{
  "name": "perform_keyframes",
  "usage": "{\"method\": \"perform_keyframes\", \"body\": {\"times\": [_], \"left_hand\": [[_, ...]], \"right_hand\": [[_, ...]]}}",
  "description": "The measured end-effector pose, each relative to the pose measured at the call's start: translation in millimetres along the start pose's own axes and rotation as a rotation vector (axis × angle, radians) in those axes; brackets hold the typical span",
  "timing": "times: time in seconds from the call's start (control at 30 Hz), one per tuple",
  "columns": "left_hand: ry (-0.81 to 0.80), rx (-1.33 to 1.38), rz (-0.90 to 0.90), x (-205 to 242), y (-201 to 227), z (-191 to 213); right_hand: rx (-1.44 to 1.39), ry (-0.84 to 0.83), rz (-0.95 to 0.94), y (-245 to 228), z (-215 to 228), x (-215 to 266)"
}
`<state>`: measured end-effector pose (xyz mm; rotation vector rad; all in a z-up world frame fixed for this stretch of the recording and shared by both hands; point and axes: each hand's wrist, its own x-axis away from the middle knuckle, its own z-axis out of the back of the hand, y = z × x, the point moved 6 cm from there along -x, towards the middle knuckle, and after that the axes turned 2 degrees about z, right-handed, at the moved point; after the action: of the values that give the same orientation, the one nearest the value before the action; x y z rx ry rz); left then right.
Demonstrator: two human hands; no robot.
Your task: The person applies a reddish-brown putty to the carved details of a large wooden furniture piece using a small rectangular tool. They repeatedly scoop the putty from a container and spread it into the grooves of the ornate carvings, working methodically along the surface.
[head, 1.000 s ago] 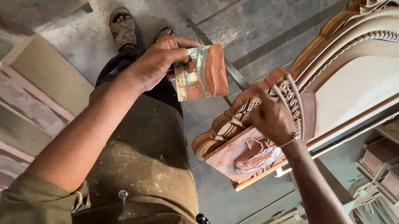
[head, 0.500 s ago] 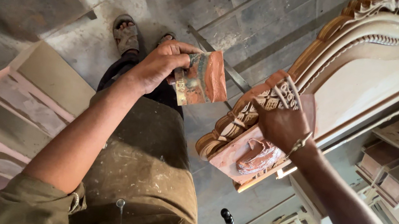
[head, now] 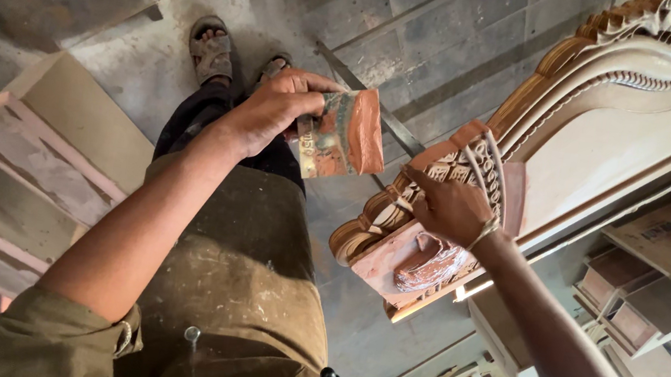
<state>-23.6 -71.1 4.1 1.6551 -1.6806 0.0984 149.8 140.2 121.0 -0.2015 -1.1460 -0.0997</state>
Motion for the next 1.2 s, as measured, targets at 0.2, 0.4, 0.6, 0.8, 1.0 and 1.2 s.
{"method": "perform_keyframes", "body": {"times": [0.2, 0.4, 0.6, 0.8, 1.0, 1.2], "left_hand": [[0.023, 0.04, -0.01, 6, -4, 5], [0.025, 0.06, 0.008, 7, -9, 3], [0.031, 0.074, -0.053, 10, -10, -4], [0.083, 0.111, -0.009, 11, -19, 0], [0.092, 0.123, -0.043, 13, -24, -6], [0.168, 0.132, -0.009, 18, -34, -4]], "right_hand": [[0.166, -0.038, -0.142, 7, 22, -5], [0.347, -0.019, 0.093, -1, 11, 20], [-0.306, 0.135, -0.243, 41, 0, -4], [-0.11, 0.109, -0.099, 5, 2, 3], [-0.001, 0.074, 0.086, -29, 15, 8], [0.039, -0.185, 0.255, -5, 15, 6]]}}
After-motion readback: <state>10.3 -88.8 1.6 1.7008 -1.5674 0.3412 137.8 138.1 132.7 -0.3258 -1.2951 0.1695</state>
